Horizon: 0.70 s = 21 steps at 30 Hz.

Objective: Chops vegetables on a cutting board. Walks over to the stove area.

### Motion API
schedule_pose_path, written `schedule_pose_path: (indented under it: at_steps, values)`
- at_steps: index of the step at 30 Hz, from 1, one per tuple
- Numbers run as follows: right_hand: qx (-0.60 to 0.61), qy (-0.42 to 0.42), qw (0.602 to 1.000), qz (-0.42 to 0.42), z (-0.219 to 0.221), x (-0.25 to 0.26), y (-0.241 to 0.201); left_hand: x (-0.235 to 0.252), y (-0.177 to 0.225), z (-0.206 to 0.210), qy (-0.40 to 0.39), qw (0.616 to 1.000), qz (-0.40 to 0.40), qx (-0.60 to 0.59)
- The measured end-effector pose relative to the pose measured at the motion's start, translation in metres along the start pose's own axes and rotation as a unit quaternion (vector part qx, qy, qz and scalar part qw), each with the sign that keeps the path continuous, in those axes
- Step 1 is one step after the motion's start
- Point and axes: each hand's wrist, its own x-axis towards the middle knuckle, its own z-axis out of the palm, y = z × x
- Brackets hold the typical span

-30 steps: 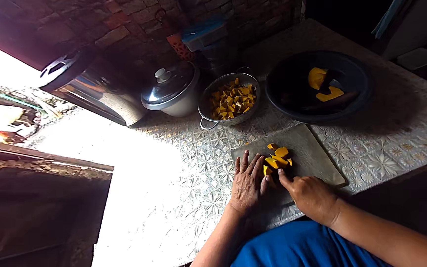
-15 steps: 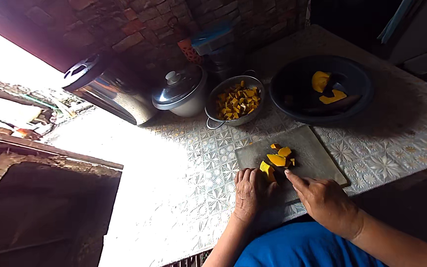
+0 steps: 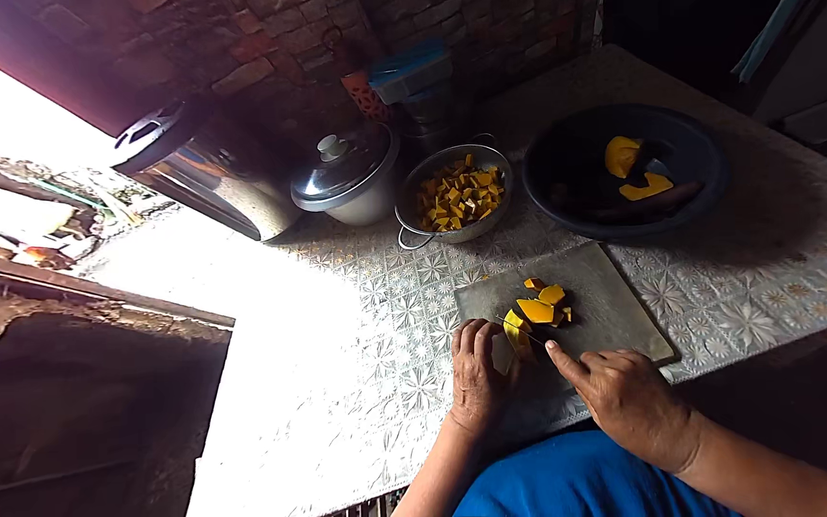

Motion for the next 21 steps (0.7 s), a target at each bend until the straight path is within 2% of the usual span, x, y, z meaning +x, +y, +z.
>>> schedule_pose_path:
  at_steps: [2, 7, 14, 21]
  values:
    - [-0.007, 0.001, 1.0, -0.002, -0.001, 0.001, 0.0, 0.003, 0.0, -0.003, 0.003, 1.0, 0.012, 0.004]
    - [-0.021, -0.016, 1.0, -0.011, 0.0, 0.002, -0.003, 0.005, -0.005, -0.004, -0.09, 0.993, 0.056, 0.05]
    - [0.004, -0.063, 0.998, -0.003, 0.001, 0.008, 0.002, 0.012, -0.005, -0.005, -0.134, 0.986, 0.05, 0.087]
    - [0.049, -0.087, 0.995, 0.012, 0.009, 0.006, 0.011, 0.01, -0.004, 0.002, -0.138, 0.985, 0.039, 0.092]
